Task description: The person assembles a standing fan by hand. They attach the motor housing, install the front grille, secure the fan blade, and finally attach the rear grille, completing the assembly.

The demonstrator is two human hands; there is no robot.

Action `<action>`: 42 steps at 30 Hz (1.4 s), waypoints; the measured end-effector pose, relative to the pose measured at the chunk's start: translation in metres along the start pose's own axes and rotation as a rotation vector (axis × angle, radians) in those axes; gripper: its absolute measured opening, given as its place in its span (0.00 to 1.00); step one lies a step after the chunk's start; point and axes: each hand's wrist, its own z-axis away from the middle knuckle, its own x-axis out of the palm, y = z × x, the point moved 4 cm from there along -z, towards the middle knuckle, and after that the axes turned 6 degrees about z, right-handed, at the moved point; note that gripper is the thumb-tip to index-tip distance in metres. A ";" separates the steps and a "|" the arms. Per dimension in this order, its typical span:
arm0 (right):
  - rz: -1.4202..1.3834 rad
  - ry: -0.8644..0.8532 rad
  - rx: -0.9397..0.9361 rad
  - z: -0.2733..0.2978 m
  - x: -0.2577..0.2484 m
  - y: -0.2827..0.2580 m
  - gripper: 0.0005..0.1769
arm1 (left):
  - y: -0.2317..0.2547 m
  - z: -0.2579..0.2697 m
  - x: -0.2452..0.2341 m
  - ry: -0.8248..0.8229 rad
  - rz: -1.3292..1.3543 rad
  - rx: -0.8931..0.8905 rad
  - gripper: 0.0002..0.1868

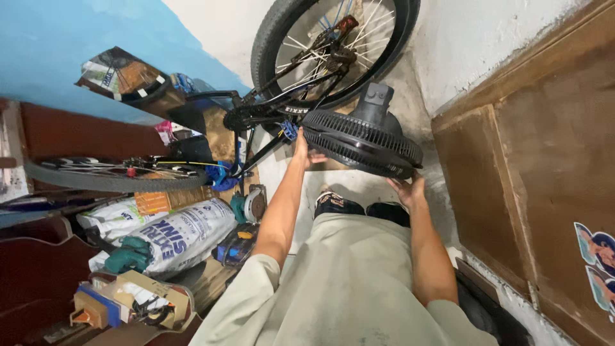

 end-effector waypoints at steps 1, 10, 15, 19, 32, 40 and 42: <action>0.007 -0.004 0.001 0.002 -0.002 0.003 0.32 | -0.001 0.000 -0.003 0.015 -0.025 0.036 0.56; 0.443 -0.082 -0.211 0.007 -0.019 0.007 0.30 | -0.001 0.002 -0.034 -0.016 -0.350 0.554 0.47; 0.934 0.148 -0.546 -0.004 -0.040 0.006 0.33 | -0.004 -0.024 -0.049 -0.042 -0.329 0.756 0.39; 0.987 0.118 -0.860 -0.015 -0.055 0.010 0.36 | -0.006 -0.039 -0.067 -0.035 -0.527 0.988 0.37; 0.777 0.226 -1.119 -0.099 -0.116 0.055 0.45 | -0.021 -0.069 -0.089 -0.189 -0.491 1.305 0.48; 0.811 0.326 -1.421 -0.140 -0.131 0.057 0.50 | -0.025 -0.112 -0.085 -0.177 -0.439 1.592 0.49; 0.817 0.340 -1.518 -0.149 -0.126 0.057 0.51 | -0.026 -0.126 -0.081 -0.139 -0.413 1.644 0.50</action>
